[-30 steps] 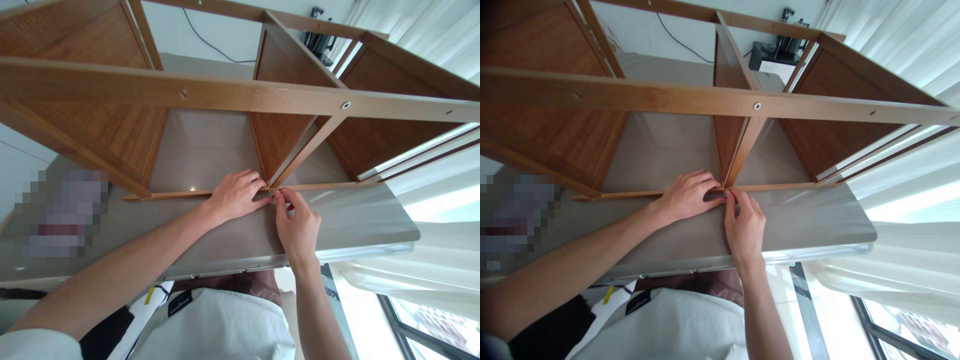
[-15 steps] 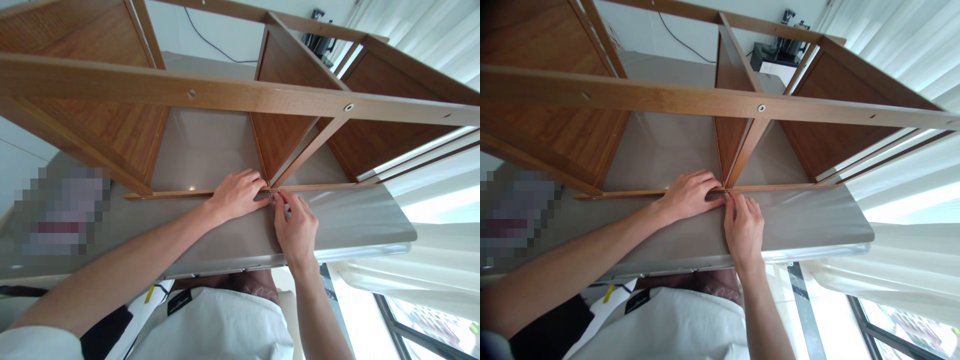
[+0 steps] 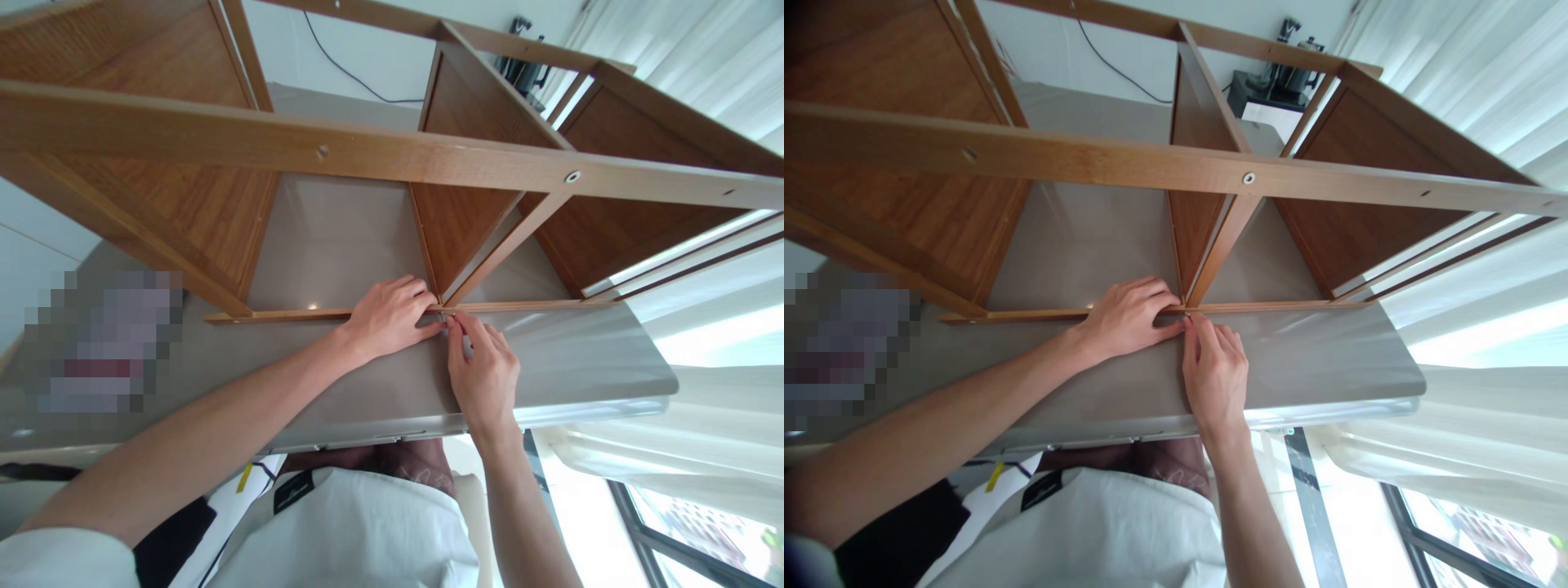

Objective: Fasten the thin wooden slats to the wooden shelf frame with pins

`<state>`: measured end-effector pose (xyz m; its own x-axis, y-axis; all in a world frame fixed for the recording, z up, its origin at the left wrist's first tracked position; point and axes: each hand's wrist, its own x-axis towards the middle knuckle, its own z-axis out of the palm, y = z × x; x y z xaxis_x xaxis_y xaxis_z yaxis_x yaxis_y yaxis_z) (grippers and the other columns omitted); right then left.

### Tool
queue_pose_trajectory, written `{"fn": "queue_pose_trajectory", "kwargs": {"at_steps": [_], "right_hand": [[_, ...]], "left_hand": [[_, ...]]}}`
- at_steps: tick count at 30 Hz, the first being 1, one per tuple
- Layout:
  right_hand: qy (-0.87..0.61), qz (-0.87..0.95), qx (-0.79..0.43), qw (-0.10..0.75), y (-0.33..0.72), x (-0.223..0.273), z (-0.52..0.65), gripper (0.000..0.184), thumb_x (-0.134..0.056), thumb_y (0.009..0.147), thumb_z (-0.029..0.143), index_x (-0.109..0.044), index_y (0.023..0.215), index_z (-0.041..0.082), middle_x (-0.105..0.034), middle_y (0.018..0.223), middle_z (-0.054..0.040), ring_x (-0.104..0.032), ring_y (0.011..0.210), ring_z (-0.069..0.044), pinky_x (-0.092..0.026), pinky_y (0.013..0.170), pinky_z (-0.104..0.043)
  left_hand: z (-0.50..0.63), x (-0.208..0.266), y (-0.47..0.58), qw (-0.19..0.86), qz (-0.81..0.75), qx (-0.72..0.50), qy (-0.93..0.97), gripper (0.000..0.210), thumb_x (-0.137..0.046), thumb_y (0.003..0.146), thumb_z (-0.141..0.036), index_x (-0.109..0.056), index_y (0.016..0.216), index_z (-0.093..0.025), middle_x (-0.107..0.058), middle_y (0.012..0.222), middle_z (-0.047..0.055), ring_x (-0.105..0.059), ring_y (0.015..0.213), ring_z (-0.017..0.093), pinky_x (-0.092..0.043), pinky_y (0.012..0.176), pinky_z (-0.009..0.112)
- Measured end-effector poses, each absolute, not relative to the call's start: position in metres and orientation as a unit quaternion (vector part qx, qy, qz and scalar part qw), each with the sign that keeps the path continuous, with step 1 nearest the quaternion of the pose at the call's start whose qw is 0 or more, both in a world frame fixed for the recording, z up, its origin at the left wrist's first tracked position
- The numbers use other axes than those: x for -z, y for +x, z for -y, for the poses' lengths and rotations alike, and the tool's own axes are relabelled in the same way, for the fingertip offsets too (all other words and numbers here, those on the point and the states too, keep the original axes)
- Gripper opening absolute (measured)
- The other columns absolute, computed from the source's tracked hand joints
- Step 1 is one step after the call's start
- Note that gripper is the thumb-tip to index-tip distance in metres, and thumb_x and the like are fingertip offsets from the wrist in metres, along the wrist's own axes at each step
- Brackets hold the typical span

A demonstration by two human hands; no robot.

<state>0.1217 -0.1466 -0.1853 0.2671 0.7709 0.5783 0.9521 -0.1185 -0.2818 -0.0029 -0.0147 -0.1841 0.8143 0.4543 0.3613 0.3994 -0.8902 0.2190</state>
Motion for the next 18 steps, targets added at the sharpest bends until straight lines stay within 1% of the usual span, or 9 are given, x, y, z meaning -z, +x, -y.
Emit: {"fn": "queue_pose_trajectory", "kwargs": {"at_steps": [7, 12, 16, 18], "right_hand": [[-0.758, 0.543, 0.125, 0.34, 0.1238, 0.1879, 0.1445, 0.02, -0.054, 0.102, 0.033, -0.07, 0.101, 0.022, -0.076, 0.089, -0.0017, -0.064, 0.071, -0.015, -0.045, 0.069, -0.026], [-0.769, 0.513, 0.098, 0.368, 0.1237, 0.186, 0.1438, 0.021, -0.055, 0.1, 0.038, -0.07, 0.097, 0.024, -0.075, 0.082, 0.0008, -0.063, 0.066, -0.014, -0.045, 0.067, -0.025], [-0.797, 0.457, 0.019, 0.394, 0.126, 0.183, 0.1434, 0.024, -0.057, 0.097, 0.045, -0.068, 0.094, 0.024, -0.076, 0.078, 0.0016, -0.064, 0.061, -0.013, -0.045, 0.065, -0.025], [-0.803, 0.428, -0.034, 0.413, 0.1289, 0.1817, 0.1432, 0.027, -0.058, 0.096, 0.048, -0.067, 0.092, 0.023, -0.076, 0.077, 0.0011, -0.066, 0.063, -0.014, -0.047, 0.066, -0.026]], "left_hand": [[0.0147, 0.1849, -0.0028, 0.067, -0.228, -0.202, 0.95, 0.031, -0.067, 0.093, -0.049, -0.074, 0.1, -0.02, -0.07, 0.096, 0.003, -0.066, 0.095, 0.021, -0.049, 0.071, 0.032], [0.0144, 0.1843, -0.0034, 0.063, -0.23, -0.199, 0.951, 0.031, -0.066, 0.093, -0.05, -0.073, 0.1, -0.02, -0.07, 0.096, 0.003, -0.065, 0.096, 0.02, -0.049, 0.071, 0.031], [0.015, 0.1834, -0.0035, 0.067, -0.231, -0.2, 0.95, 0.031, -0.066, 0.094, -0.049, -0.073, 0.099, -0.02, -0.07, 0.095, 0.003, -0.066, 0.095, 0.02, -0.05, 0.074, 0.031], [0.0153, 0.1837, -0.0033, 0.069, -0.23, -0.202, 0.949, 0.031, -0.065, 0.094, -0.049, -0.073, 0.1, -0.02, -0.071, 0.096, 0.003, -0.066, 0.096, 0.02, -0.05, 0.075, 0.031]]}}
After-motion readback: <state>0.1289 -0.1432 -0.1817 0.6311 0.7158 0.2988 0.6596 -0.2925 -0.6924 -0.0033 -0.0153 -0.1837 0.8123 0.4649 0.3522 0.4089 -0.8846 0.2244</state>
